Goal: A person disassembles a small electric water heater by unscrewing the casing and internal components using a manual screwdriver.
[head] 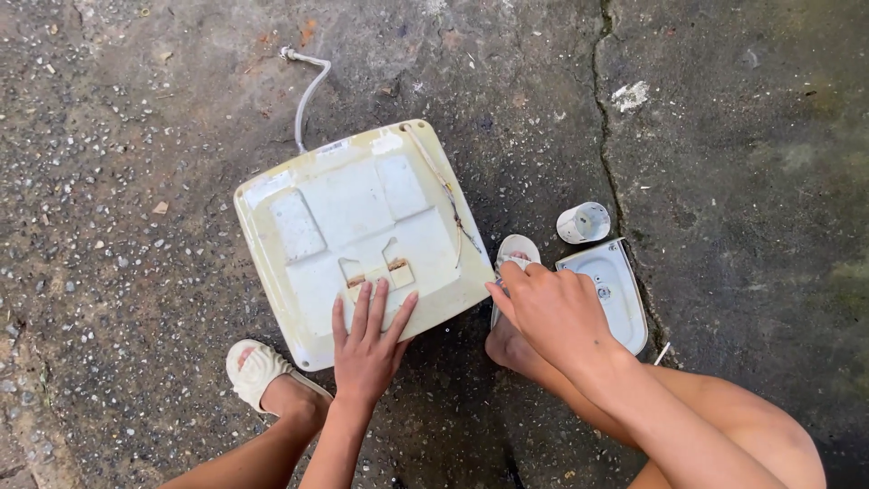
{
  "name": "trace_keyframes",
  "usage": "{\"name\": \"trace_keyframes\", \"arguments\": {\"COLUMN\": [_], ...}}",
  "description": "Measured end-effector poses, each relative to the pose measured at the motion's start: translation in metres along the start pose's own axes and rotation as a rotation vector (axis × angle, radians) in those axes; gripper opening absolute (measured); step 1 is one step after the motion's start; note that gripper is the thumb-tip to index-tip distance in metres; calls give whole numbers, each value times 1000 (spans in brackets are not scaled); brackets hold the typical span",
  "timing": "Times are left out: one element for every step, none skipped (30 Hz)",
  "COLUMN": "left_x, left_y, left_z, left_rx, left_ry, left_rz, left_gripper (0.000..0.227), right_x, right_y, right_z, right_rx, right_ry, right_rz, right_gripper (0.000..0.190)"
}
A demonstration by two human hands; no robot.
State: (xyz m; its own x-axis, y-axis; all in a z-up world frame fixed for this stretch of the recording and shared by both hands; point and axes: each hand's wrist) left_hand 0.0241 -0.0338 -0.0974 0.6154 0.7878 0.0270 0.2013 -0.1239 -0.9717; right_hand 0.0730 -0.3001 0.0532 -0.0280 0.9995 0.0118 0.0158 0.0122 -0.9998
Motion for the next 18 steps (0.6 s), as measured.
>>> {"name": "trace_keyframes", "arguments": {"left_x": [0,-1,0,0,0,-1,-1,-2,-2,-4,-4,-4,-5,-5,-5,-5,-5,-6], "left_y": [5,9,14,14,14,13,13,12,11,9,7,5,3,2,1,1,1,2], "left_z": [2,5,5,4,4,3,3,2,2,2,1,-1,-1,-2,-2,-3,-2,-1], "left_rx": [-1,-2,-7,-13,5,23,19,31,41,36,53,69,62,92,123,118,138,158], "left_ry": [-4,-9,-15,-19,-25,-31,-34,-41,-45,-46,-55,-63,-61,-61,-65,-65,-60,-55], "left_rz": [0,-2,-7,-11,-5,1,-1,0,2,0,-2,-4,-8,-15,-21,-23,-24,-25], "left_gripper": [82,84,86,86,87,88,88,90,92,92,94,96,96,101,106,106,108,111], "right_x": [-1,-2,-4,-2,0,3,4,5,6,8,10,12,9,6,3,-1,-3,-6], "right_y": [9,17,25,23,21,19,17,14,11,11,9,8,13,18,23,22,23,24], "right_z": [1,3,3,3,4,5,1,-2,-4,-6,-9,-12,-12,-13,-15,-17,-17,-18], "right_rx": [-1,-66,-137,-144,-152,-161,-165,-11,142,137,233,330,322,319,319,313,261,209], "right_ry": [-4,12,28,24,60,96,92,164,239,238,215,191,193,118,40,39,-48,-135], "right_rz": [2,94,185,186,195,203,204,169,133,135,128,120,120,151,184,186,213,241], "right_gripper": [30,32,34,34,39,43,43,53,64,64,58,52,52,42,32,32,27,26]}}
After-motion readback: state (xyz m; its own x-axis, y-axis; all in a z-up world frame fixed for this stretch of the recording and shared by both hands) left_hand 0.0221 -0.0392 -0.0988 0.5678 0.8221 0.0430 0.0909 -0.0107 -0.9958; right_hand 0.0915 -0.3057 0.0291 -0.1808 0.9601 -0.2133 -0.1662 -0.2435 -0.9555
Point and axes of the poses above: each hand's wrist, its own z-axis away from the middle knuckle, its own y-axis out of the palm, x = y × z, and after that the axes turned 14 degrees about y, right-handed
